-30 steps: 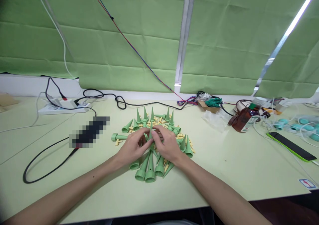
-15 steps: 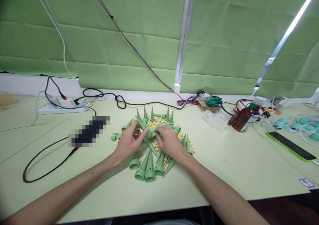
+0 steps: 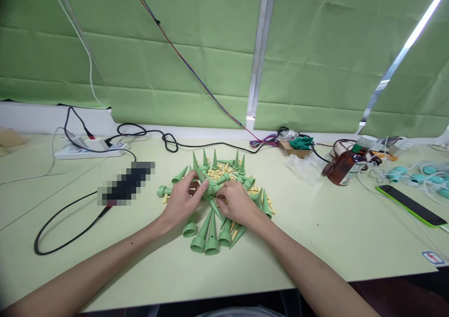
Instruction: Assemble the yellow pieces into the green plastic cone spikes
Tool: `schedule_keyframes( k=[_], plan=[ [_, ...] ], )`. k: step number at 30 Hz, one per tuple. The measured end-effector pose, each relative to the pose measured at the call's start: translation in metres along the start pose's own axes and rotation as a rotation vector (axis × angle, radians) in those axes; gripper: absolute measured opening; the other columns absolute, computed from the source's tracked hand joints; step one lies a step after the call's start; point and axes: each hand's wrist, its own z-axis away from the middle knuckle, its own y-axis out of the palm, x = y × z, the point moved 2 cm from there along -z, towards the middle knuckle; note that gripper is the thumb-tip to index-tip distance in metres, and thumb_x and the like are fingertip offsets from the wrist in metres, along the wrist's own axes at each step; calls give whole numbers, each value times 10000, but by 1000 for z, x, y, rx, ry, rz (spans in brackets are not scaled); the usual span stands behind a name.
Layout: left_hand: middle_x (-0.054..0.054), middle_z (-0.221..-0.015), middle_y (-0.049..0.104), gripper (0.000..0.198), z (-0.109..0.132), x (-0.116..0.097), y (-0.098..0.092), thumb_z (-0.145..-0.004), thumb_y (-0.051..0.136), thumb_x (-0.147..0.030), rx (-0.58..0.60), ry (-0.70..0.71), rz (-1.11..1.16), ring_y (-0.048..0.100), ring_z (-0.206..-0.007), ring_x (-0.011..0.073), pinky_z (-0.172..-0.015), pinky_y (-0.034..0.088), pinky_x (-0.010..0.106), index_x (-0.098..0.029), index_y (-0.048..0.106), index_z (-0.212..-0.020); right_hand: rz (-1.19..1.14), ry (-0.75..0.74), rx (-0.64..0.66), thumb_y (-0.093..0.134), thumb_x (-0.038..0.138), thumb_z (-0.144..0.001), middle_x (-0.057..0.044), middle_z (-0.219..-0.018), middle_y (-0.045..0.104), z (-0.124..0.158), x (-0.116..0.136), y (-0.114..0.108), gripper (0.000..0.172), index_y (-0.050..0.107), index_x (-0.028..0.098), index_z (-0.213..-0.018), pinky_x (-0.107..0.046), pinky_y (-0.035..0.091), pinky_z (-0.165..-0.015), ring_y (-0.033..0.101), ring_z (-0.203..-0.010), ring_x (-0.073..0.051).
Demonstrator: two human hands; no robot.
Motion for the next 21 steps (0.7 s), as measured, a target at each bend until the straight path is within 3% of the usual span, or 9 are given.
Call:
schedule_keyframes(
  k=[8, 21],
  plan=[
    [-42, -653, 448, 281, 0, -2, 0, -936, 480, -418, 17, -7, 10, 443, -539, 106, -538, 354, 246, -199, 432, -765, 24, -3, 54, 620, 139, -843, -53, -762, 595, 0, 1, 1, 87, 701, 151, -816, -313, 422, -777, 555, -823, -202],
    [-40, -606, 490, 307, 0, -5, 1, -911, 522, -415, 51, -10, -21, 461, -557, 115, -550, 352, 242, -191, 453, -712, 53, 3, 69, 643, 148, -836, -45, -767, 566, 2, 2, 3, 57, 667, 153, -784, -338, 414, -787, 537, -834, -206]
  ],
)
